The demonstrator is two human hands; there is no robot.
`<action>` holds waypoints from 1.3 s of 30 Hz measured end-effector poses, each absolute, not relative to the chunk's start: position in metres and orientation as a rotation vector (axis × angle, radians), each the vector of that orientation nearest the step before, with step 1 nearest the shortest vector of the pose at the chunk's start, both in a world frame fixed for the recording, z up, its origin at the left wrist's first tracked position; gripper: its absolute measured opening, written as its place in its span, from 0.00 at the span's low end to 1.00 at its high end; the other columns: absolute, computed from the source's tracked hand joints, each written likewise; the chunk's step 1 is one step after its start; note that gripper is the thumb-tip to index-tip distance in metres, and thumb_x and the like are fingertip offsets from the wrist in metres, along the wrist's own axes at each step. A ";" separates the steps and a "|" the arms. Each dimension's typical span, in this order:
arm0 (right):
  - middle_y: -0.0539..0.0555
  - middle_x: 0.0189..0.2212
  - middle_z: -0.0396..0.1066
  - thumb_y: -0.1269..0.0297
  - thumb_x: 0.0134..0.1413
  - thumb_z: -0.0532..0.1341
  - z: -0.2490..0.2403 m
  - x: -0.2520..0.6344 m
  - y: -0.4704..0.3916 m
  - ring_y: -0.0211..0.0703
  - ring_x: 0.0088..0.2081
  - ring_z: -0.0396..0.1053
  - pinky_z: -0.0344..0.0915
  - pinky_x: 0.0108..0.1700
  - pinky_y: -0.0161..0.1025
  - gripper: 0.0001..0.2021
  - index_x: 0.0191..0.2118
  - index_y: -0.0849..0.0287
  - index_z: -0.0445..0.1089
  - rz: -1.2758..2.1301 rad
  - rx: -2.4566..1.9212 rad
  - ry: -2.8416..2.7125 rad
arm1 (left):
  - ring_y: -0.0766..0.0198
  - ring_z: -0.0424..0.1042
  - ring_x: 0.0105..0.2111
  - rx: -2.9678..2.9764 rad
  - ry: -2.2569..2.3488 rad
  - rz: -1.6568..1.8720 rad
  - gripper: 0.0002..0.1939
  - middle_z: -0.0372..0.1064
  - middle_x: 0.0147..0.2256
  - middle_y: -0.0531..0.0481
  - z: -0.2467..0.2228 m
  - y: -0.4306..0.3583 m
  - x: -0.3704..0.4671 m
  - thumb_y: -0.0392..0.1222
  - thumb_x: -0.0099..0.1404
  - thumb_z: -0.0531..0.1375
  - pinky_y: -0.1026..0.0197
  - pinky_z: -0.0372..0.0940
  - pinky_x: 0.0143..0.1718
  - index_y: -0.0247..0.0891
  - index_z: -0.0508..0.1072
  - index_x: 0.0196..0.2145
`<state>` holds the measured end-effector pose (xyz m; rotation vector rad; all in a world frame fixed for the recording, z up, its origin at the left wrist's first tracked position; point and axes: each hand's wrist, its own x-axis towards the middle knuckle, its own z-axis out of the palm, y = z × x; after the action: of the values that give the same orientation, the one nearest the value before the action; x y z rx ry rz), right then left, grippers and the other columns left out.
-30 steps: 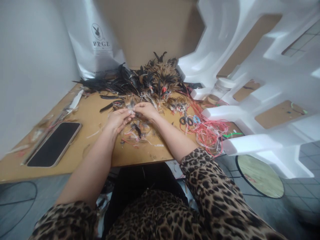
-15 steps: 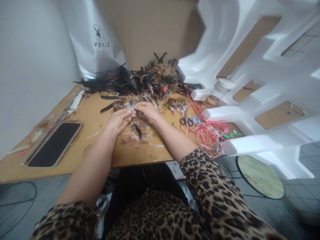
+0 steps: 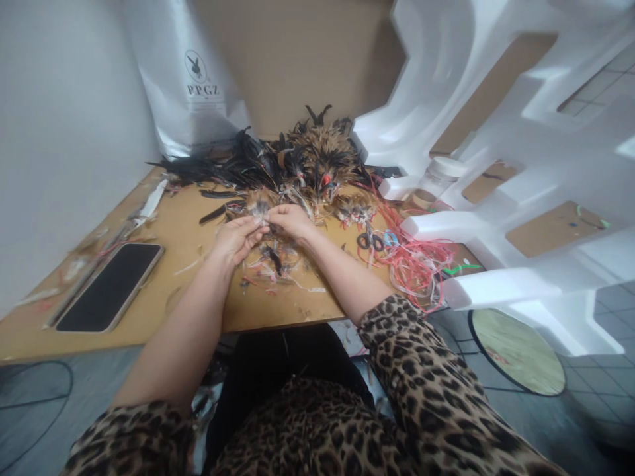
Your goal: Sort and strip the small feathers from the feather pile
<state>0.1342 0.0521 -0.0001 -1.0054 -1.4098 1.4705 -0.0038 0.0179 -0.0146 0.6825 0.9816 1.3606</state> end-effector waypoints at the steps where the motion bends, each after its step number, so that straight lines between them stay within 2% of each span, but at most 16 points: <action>1: 0.45 0.15 0.65 0.69 0.40 0.64 0.000 0.134 0.052 0.25 0.17 0.55 0.50 0.22 0.27 0.06 0.26 0.66 0.69 1.456 -1.011 -1.421 | 0.70 0.72 0.22 0.694 0.988 1.360 0.02 0.72 0.25 0.44 -0.015 0.018 -0.004 0.26 0.54 0.60 0.75 0.66 0.21 0.26 0.73 0.28; 5: 0.46 0.18 0.68 0.68 0.39 0.64 0.000 0.135 0.052 0.26 0.19 0.58 0.54 0.25 0.27 0.06 0.27 0.66 0.71 1.421 -1.028 -1.444 | 0.71 0.72 0.22 0.722 0.999 1.357 0.02 0.72 0.24 0.43 -0.015 0.018 -0.003 0.27 0.53 0.61 0.75 0.66 0.22 0.25 0.74 0.27; 11: 0.45 0.16 0.65 0.65 0.40 0.64 -0.005 0.134 0.055 0.26 0.17 0.54 0.52 0.24 0.28 0.08 0.27 0.65 0.70 1.444 -0.995 -1.415 | 0.71 0.72 0.22 0.692 0.960 1.350 0.04 0.72 0.24 0.44 -0.014 0.016 -0.004 0.25 0.55 0.58 0.76 0.66 0.22 0.25 0.73 0.27; 16: 0.47 0.21 0.69 0.66 0.39 0.64 -0.011 0.132 0.059 0.27 0.23 0.61 0.59 0.30 0.28 0.08 0.26 0.65 0.70 1.382 -0.955 -1.370 | 0.71 0.72 0.22 0.658 0.950 1.316 0.03 0.72 0.25 0.43 -0.012 0.016 -0.004 0.25 0.55 0.59 0.76 0.66 0.22 0.26 0.72 0.27; 21: 0.47 0.22 0.69 0.66 0.40 0.63 -0.012 0.131 0.058 0.28 0.24 0.62 0.60 0.33 0.29 0.07 0.26 0.65 0.70 1.319 -0.951 -1.429 | 0.71 0.72 0.22 0.659 0.934 1.301 0.03 0.72 0.25 0.43 -0.013 0.017 -0.004 0.25 0.56 0.58 0.76 0.65 0.21 0.26 0.72 0.27; 32: 0.47 0.20 0.69 0.66 0.40 0.63 -0.012 0.132 0.059 0.27 0.22 0.61 0.58 0.30 0.27 0.06 0.26 0.65 0.71 1.210 -1.011 -1.546 | 0.72 0.71 0.22 0.734 1.000 1.378 0.01 0.72 0.24 0.45 -0.016 0.017 -0.002 0.27 0.53 0.62 0.76 0.66 0.22 0.26 0.73 0.27; 39: 0.43 0.11 0.60 0.63 0.40 0.65 -0.009 0.132 0.054 0.26 0.15 0.52 0.48 0.18 0.27 0.10 0.30 0.64 0.71 1.532 -0.948 -1.278 | 0.73 0.70 0.21 0.710 0.977 1.372 0.02 0.72 0.24 0.45 -0.015 0.017 -0.005 0.27 0.52 0.62 0.76 0.66 0.22 0.27 0.73 0.27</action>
<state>0.1322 0.0545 -0.0086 -0.9484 -1.2776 1.5319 -0.0046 0.0172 -0.0151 0.7097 0.9765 1.3718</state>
